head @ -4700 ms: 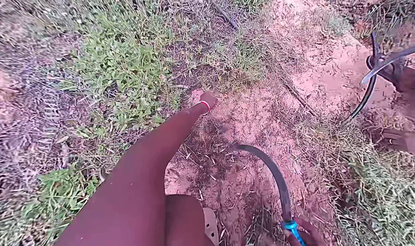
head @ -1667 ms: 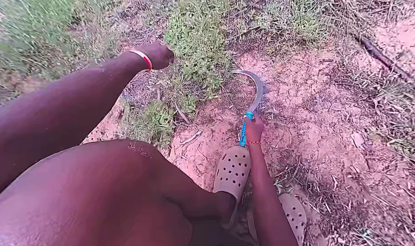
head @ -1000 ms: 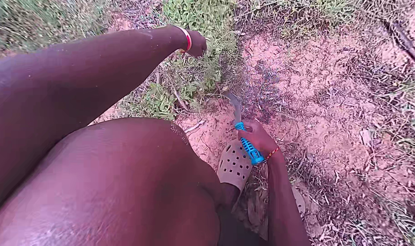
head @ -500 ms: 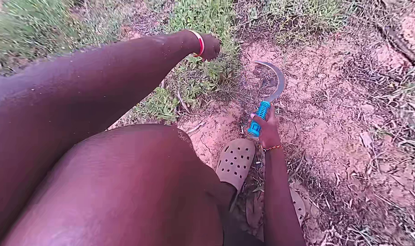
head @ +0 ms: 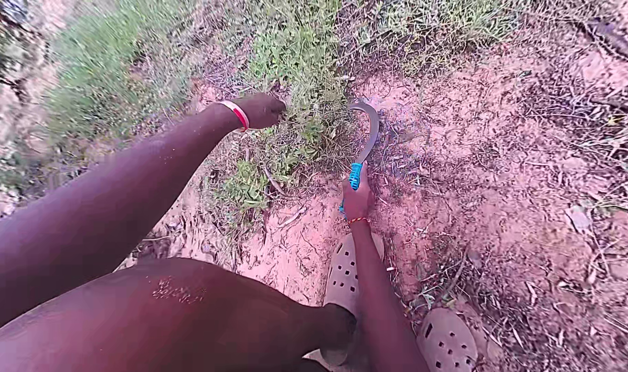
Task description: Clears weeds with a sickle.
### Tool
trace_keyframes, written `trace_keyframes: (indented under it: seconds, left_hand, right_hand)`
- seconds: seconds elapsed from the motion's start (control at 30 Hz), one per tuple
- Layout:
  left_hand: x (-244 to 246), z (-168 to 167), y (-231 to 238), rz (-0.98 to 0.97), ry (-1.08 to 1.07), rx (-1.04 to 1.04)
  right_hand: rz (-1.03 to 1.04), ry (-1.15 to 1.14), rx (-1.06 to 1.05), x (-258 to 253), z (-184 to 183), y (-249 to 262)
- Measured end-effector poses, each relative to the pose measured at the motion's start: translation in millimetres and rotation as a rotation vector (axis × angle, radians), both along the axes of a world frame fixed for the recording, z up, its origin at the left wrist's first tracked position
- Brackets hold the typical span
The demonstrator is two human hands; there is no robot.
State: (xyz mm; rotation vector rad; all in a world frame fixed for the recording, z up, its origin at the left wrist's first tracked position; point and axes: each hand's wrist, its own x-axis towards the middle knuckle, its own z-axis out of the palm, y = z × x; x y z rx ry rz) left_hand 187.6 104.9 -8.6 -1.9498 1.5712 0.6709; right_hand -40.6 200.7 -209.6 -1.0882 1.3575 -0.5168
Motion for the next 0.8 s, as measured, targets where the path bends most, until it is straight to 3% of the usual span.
trace_keyframes:
  seconds: [0.13, 0.33, 0.57, 0.8]
  left_hand:
    - [26, -2, 20, 0.040, -0.013, 0.040]
    - [24, 0, 11, -0.057, -0.086, 0.096]
    - [-10, 10, -31, -0.132, -0.031, -0.012]
    - [-56, 26, -35, -0.198, -0.019, -0.074]
  right_hand:
    - [0.217, 0.142, 0.067, 15, -10, -42]
    - [0.277, 0.108, 0.067, -5, -22, -75]
    - [0.419, 0.216, 0.145, -23, 11, 15]
    - [0.448, 0.140, 0.133, -44, 26, 23]
